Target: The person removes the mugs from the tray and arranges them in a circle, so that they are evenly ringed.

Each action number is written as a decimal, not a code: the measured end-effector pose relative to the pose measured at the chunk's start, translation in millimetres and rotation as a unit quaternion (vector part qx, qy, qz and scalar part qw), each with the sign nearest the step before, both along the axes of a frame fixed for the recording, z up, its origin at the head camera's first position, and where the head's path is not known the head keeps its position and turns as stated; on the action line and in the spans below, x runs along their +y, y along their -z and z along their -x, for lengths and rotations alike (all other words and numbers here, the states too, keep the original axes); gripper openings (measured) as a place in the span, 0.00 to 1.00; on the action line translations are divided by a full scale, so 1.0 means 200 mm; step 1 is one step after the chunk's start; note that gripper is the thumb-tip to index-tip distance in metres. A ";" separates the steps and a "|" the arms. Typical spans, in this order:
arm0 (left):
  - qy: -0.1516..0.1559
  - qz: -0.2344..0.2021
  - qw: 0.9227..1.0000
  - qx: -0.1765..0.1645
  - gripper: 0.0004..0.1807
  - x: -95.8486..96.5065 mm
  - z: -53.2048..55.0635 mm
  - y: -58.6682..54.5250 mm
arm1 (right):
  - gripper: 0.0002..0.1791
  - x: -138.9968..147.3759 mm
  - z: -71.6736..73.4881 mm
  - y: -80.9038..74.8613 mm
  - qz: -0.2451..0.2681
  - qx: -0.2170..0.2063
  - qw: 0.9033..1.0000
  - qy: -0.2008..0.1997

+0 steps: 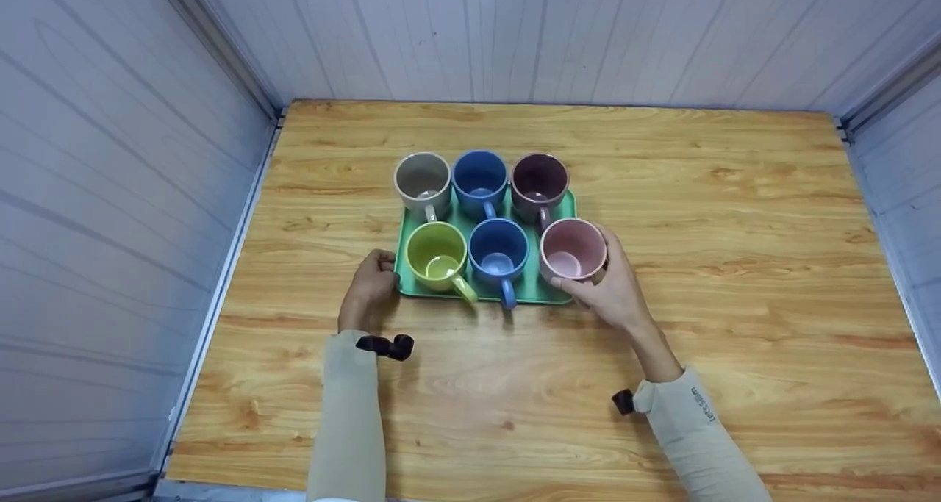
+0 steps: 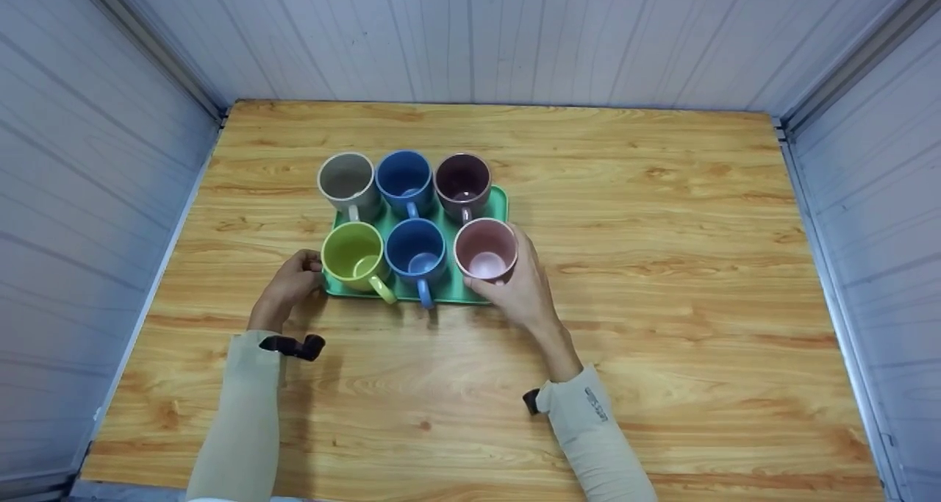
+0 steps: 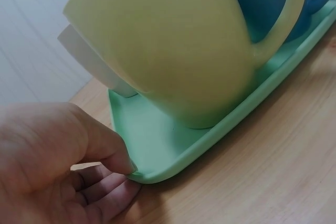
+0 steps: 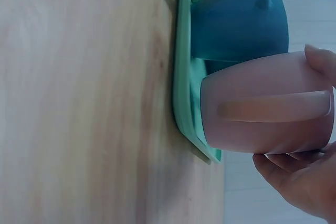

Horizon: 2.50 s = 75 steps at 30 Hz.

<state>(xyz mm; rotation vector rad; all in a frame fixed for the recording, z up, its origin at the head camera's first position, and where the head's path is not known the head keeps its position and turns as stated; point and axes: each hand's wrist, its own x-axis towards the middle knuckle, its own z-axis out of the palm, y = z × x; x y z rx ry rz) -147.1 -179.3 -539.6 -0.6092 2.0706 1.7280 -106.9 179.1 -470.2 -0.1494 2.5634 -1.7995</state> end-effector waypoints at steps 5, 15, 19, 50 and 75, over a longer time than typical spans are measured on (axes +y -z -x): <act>0.006 0.007 1.000 -0.001 0.23 0.00 0.00 0.00 | 0.50 0.02 0.02 -0.03 0.004 0.000 1.000 0.006; 0.020 0.037 0.999 0.007 0.22 -0.01 0.01 0.01 | 0.50 0.06 0.05 -0.08 0.005 0.006 1.000 0.014; 0.008 0.029 1.000 0.006 0.22 -0.01 0.00 0.00 | 0.49 0.07 0.07 -0.09 0.003 0.006 1.000 0.021; 0.019 0.026 0.999 0.004 0.20 -0.01 0.01 0.02 | 0.53 0.21 0.38 0.09 -0.006 0.036 0.994 0.105; 0.015 0.038 0.999 -0.007 0.22 -0.01 0.02 0.01 | 0.53 0.26 0.64 0.12 -0.020 0.029 0.984 0.175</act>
